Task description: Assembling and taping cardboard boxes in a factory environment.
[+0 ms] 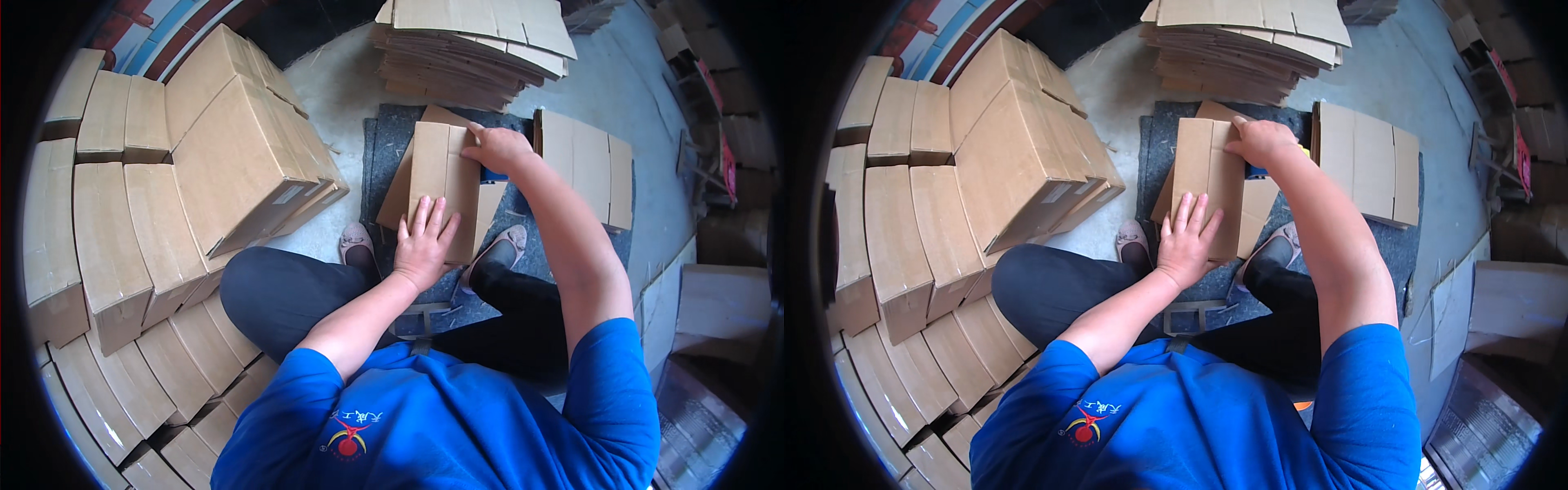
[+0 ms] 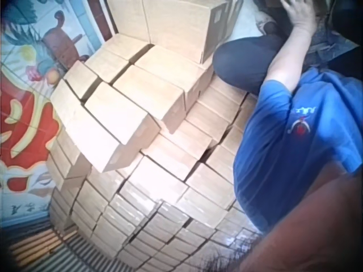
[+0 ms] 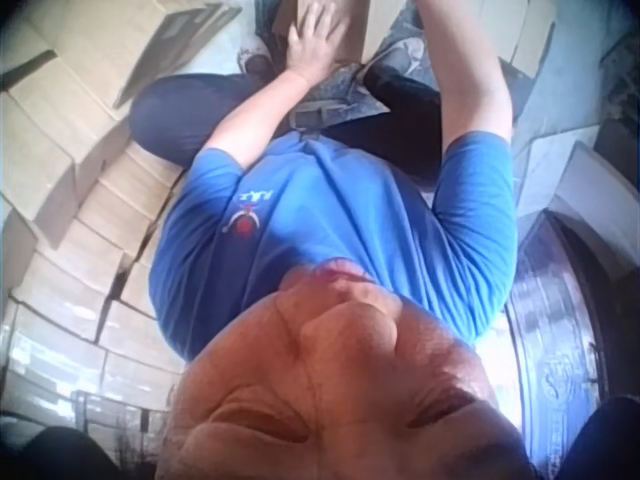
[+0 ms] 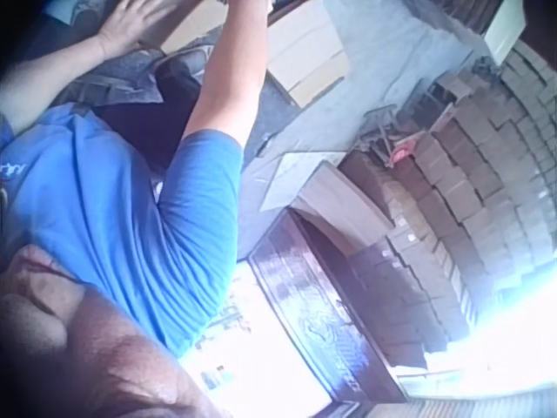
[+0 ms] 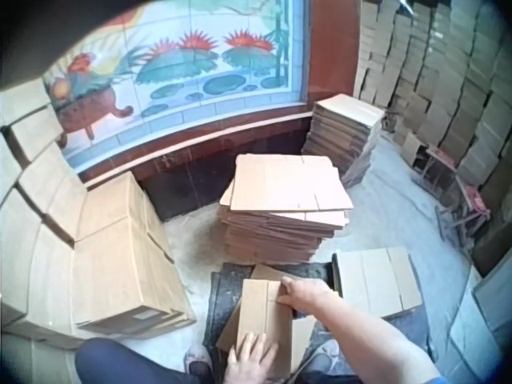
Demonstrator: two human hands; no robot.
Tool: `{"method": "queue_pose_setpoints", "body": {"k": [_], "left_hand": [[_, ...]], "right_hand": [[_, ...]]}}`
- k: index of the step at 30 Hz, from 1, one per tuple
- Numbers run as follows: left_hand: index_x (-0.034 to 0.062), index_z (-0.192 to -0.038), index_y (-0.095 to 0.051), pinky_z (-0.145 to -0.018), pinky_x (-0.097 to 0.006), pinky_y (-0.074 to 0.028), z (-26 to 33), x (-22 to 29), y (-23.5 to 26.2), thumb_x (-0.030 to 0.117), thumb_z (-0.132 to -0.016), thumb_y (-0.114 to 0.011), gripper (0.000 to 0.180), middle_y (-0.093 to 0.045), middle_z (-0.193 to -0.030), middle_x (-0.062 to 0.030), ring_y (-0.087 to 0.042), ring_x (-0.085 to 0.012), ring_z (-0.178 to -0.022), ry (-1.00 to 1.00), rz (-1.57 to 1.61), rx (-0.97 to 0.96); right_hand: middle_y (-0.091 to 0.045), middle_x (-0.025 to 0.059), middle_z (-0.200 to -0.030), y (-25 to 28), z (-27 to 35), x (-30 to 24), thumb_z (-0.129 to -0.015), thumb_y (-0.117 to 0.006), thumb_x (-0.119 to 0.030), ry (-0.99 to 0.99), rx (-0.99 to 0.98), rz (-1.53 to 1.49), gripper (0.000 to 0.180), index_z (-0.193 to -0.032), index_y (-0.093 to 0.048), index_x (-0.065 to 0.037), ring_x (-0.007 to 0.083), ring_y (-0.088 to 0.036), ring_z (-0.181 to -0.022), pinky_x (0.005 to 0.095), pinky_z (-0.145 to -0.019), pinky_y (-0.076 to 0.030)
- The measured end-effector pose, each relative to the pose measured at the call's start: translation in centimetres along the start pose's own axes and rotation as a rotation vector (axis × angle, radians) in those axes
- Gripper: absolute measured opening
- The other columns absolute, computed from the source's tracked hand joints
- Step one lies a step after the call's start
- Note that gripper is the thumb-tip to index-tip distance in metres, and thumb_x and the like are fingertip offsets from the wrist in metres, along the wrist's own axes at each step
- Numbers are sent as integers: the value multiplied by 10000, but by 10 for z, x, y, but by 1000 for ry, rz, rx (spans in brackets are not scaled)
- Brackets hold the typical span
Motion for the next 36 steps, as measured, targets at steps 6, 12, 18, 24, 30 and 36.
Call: {"method": "queue_pose_setpoints", "body": {"k": [6,12,18,24,30,36], "left_hand": [[188,-1469,-396,-1075,-659,-301,-2,6,5,510,-677,-822,955,-204,-1597,-161,-150,-374,-1492,-24,-33,-67],[100,-1555,-231,-1175,-614,-195,-24,8,30,405,-760,-787,1017,-19,-1629,-230,10,-412,-1511,4,86,-646],[63,-1535,-285,-1187,-435,-285,-66,-1,32,505,-832,-686,922,-228,-1593,-234,-256,-378,-1469,-120,-117,-1081],[69,-1485,-399,-1094,-381,-394,-96,-14,33,466,-907,-611,732,-526,-1426,-167,-505,-309,-1314,-113,-53,-1254],[71,-1486,-397,-1109,-384,-383,-94,-27,49,411,-974,-516,626,-516,-1430,-177,-490,-336,-1320,-93,121,-1155],[60,-1351,-572,-1072,-379,-428,-125,-41,55,283,-981,-508,436,-625,-1307,-155,-566,-301,-1248,-43,363,-968]], "right_hand": [[-665,142,-1234,-6,0,0,-930,-592,-470,-22,16,-7,556,-1357,-507,-125,311,-621,-1163,418,-970,-493],[-674,122,-1211,-5,-13,11,-916,-607,-490,22,-3,15,617,-1415,-478,-150,319,-623,-1153,424,-953,-500],[-685,136,-1173,-4,-27,-3,-910,-615,-517,96,-94,244,566,-1272,-569,-84,310,-639,-1130,426,-938,-512],[-683,159,-1172,-6,-20,0,-912,-616,-496,90,-50,138,583,-1326,-535,-93,330,-649,-1102,429,-918,-518],[-704,157,-1113,-3,-18,6,-919,-608,-487,85,-16,81,604,-1381,-499,-113,321,-674,-1042,420,-888,-530],[-714,137,-1094,-2,-20,7,-914,-605,-518,69,-73,72,615,-1364,-507,-111,294,-675,-1054,394,-880,-529]]}}
Point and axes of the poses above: each hand's wrist, its own z-axis away from the middle knuckle, its own y-axis out of the back of the hand, x = y × z, the point moved 7 cm from there along -z, towards the middle knuckle
